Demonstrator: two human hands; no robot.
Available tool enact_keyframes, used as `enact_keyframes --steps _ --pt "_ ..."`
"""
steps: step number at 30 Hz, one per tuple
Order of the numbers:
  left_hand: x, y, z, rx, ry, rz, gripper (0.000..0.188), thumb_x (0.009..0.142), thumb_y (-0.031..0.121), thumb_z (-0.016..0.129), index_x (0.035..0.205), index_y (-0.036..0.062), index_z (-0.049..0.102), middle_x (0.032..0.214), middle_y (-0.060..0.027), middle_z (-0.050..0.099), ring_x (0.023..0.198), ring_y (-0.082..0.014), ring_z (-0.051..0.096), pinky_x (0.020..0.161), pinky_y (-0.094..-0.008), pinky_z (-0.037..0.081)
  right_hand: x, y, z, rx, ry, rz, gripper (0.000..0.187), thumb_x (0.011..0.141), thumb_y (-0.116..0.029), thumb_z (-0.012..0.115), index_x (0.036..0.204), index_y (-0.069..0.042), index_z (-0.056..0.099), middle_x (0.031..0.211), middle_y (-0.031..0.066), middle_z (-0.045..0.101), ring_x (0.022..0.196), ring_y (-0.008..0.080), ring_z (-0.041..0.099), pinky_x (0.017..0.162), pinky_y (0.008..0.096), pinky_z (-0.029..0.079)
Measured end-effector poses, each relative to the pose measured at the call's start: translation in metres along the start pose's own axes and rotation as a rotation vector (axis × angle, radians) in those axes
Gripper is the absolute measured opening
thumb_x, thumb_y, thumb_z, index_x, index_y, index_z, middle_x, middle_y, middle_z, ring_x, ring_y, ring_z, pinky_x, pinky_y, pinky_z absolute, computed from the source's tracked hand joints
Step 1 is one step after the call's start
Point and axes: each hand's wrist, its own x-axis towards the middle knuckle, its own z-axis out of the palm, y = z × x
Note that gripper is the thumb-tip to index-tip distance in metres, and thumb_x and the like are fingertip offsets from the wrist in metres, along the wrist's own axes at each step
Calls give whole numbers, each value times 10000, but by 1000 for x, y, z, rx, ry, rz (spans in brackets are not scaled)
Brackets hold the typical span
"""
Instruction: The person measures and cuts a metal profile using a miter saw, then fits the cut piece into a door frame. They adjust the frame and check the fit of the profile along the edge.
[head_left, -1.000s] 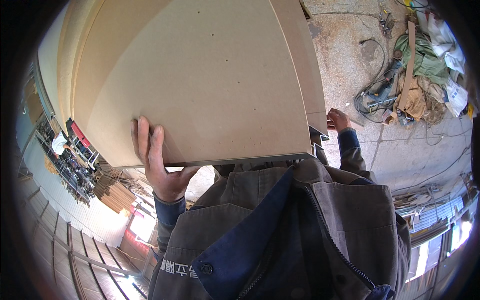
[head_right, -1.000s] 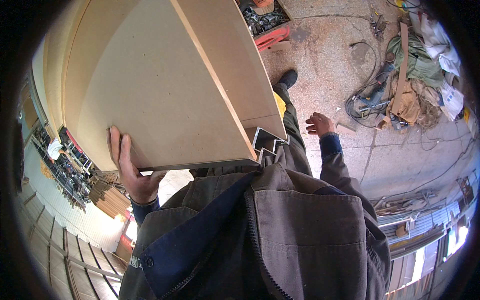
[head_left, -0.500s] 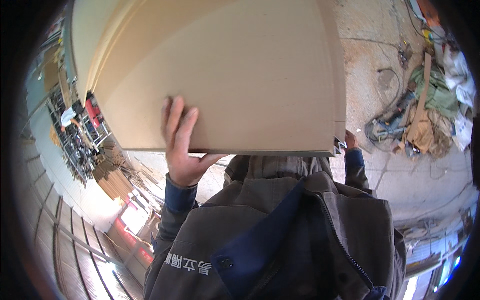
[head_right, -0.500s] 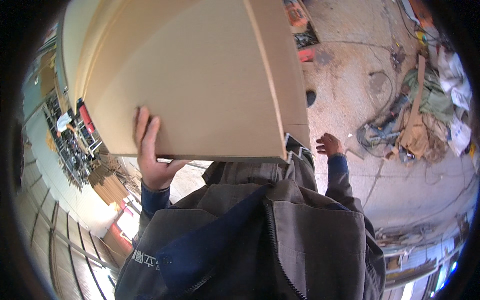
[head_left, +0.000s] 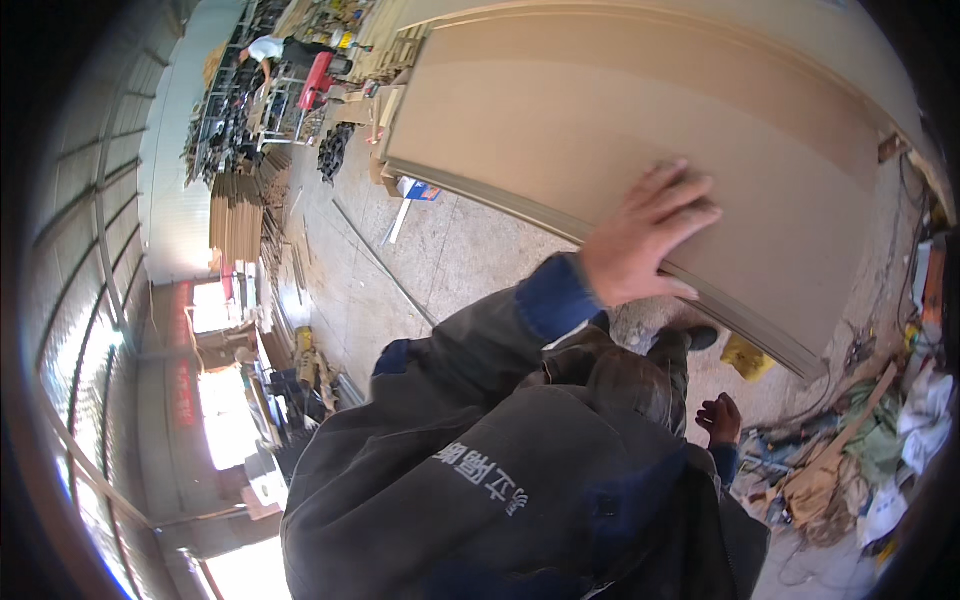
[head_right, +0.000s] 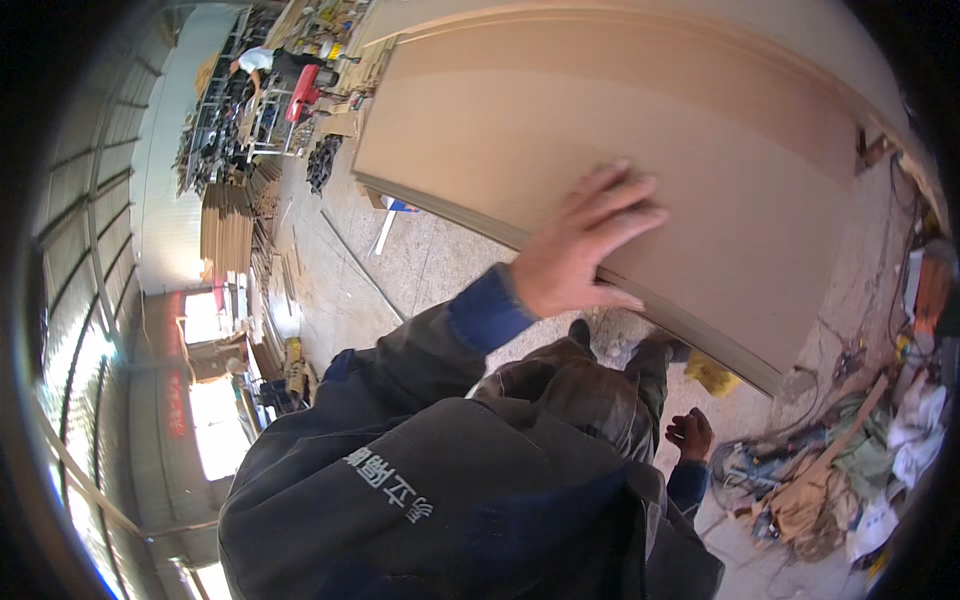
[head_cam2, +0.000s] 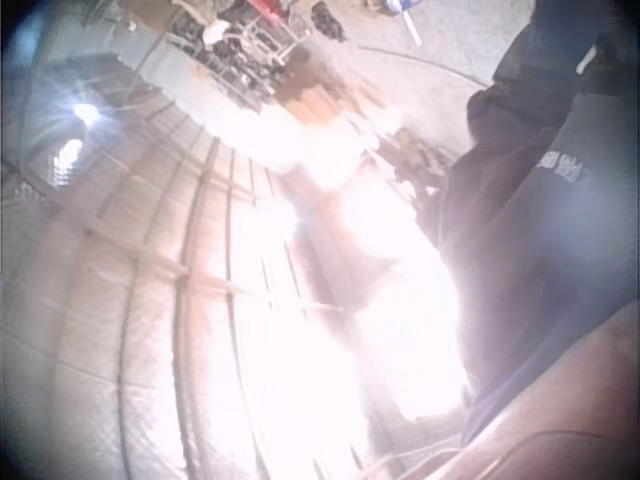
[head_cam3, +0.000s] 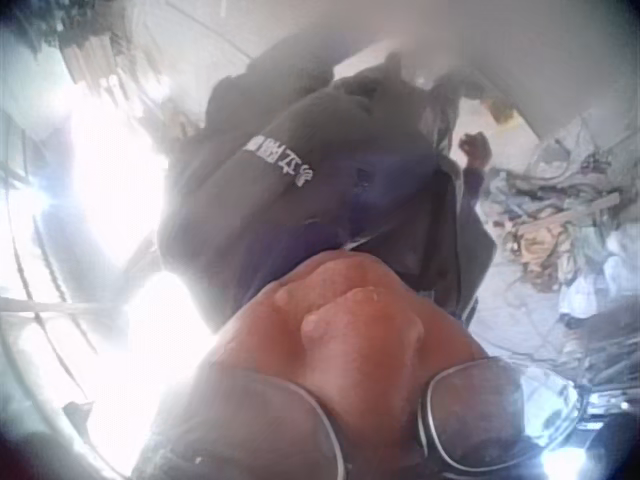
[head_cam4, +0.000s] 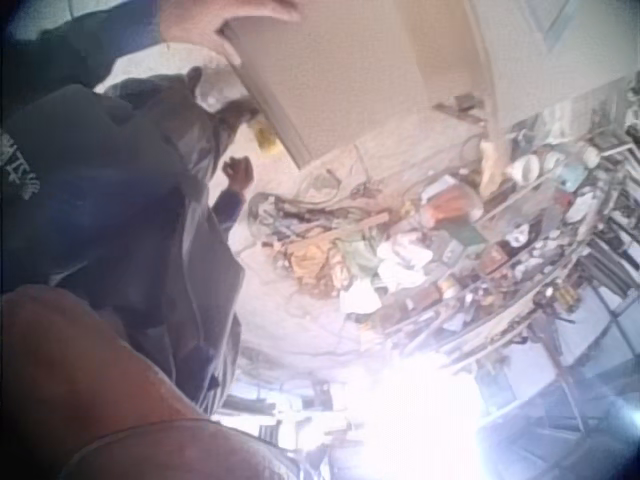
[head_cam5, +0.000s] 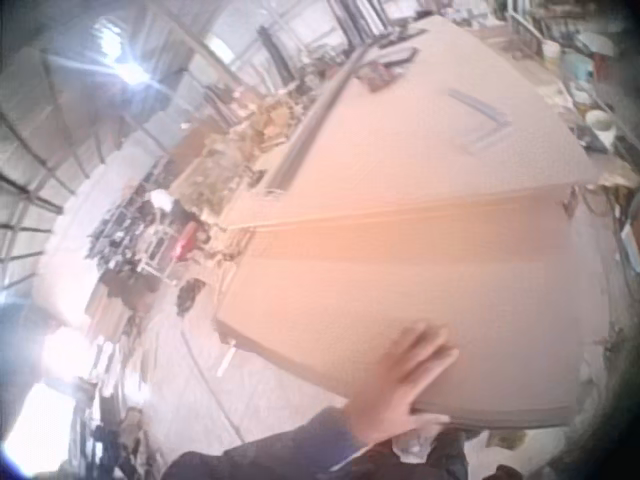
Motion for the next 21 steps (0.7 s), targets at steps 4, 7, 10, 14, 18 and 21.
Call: enact_keyframes --steps 4,7,10,14,18,21 --pt "-10 4 5 -37 93 35 901 668 427 910 1438 131 546 1581 -167 395 1529 -412 232 1266 -560 190 -35 -30 43 -66 21 -131 570 970 -257 592 1443 33 462 998 183 713 749 248 718 650 367 631" --pt "-30 21 -6 -139 260 122 725 781 397 844 1385 96 580 1495 -187 477 1461 -399 366 1229 -532 291 -45 -20 54 -91 71 -171 589 963 -251 609 1458 26 451 992 187 713 728 245 711 629 363 627" --pt "-82 21 -21 -465 276 140 589 841 335 810 1332 73 615 1344 -194 593 1301 -384 536 1107 -492 431 -54 4 62 -87 107 -181 577 958 -235 615 1444 34 458 976 185 708 704 240 700 620 369 627" --pt "-184 -2 -27 -494 -96 -79 550 918 351 734 1356 48 600 1221 -216 663 1119 -388 637 983 -477 497 -52 40 80 -174 60 -103 519 954 -227 601 1428 -40 502 963 172 705 705 239 697 613 377 624" --pt "-343 -82 42 -447 -290 -397 672 918 506 697 1376 29 581 1217 -248 680 1116 -404 660 971 -464 510 -47 55 142 -231 -14 -151 362 996 -234 559 1292 -33 616 973 164 711 725 229 694 618 368 609" --pt "-467 -140 99 -469 -368 -808 717 872 663 681 1218 34 685 1082 -228 732 1017 -371 713 897 -437 557 -45 34 203 -271 -66 -205 408 1008 -278 584 1332 -31 585 998 151 715 763 211 689 652 349 597"
